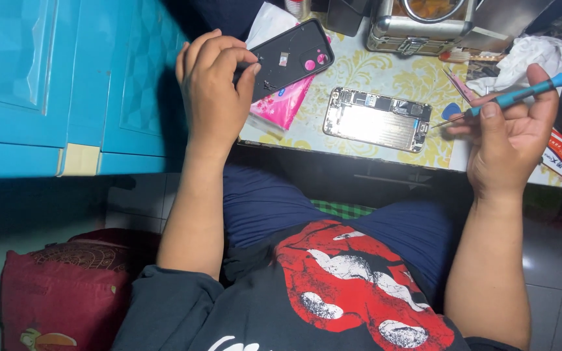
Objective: Repairing a smartphone by using a precision screwdriver and tweezers to manipulate internal components on the frame.
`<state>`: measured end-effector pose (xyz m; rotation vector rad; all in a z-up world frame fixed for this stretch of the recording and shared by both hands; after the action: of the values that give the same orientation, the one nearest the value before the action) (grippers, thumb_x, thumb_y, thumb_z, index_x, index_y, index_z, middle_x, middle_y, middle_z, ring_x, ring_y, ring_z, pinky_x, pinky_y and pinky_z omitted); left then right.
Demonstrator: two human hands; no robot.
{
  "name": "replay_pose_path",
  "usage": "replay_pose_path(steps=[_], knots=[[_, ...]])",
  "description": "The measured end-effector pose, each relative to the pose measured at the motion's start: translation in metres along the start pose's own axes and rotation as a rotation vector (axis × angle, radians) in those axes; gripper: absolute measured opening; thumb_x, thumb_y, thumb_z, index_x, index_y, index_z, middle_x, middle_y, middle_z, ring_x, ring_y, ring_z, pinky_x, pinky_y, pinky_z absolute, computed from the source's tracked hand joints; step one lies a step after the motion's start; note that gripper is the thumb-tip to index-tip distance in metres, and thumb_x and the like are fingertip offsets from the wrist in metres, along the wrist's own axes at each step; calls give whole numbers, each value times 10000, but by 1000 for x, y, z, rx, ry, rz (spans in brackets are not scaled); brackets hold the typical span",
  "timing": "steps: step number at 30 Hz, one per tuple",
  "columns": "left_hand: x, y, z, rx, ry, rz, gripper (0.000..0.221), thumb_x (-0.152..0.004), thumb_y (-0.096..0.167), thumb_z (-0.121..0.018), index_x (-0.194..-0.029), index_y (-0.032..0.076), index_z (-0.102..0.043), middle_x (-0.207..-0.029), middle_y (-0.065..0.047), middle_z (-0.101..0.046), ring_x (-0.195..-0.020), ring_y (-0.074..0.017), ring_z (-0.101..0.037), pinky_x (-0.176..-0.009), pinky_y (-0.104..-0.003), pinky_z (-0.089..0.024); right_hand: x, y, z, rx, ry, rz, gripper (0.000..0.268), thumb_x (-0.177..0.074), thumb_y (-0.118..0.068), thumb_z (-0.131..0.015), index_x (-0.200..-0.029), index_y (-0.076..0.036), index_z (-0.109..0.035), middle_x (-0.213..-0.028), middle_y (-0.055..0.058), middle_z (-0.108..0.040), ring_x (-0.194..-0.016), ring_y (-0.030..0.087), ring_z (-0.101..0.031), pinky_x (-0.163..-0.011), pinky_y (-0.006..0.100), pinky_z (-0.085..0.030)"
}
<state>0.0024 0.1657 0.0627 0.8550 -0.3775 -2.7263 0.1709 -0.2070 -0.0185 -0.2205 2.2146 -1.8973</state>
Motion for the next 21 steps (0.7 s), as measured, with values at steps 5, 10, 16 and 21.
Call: replay_pose_path(steps=[5,10,16,21], knots=[[-10,23,3,106,119,-83,107,-935,123,-853,-930,121,-746,-1015,-38,-749,-1119,-281,-638,-950,-462,-452,-2,6,6,34,77,7,799,-1166,-299,-700,-1752,-243,-160,-1196,165,-730,-890,305,-809,-750,375,-719],[-13,85,-10,510,126,-115,157,-869,21,-879,-894,40,-725,-935,-93,-726,-980,-277,-683,-883,-398,-541,18,-14,-17,-20,207,131,950,-1244,-145,-778,-1747,-415,-19,-1235,168,-747,-939,191,-800,-873,392,-858],[2,140,-43,891,-29,43,131,-881,71,-840,-933,88,-721,-958,-81,-725,-1004,-216,-728,-810,-289,-557,55,-39,-53,-42,301,316,964,-1181,-139,-786,-1700,-431,-28,-1294,214,-723,-877,287,-788,-884,481,-860],[5,153,-58,909,-83,80,110,-888,140,-834,-929,130,-732,-961,-61,-733,-957,-164,-710,-731,-245,-521,61,-43,-62,-41,316,499,873,-1162,-17,-713,-1657,-430,-125,-1330,237,-613,-1089,330,-707,-937,598,-816]])
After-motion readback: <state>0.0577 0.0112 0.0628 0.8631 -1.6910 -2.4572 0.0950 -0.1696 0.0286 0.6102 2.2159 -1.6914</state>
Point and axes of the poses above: each hand's wrist, its own x-axis away from the middle knuckle, its own z-axis out of the back of the hand, y = z × x, the point moved 4 cm from there along -x, towards the middle knuckle
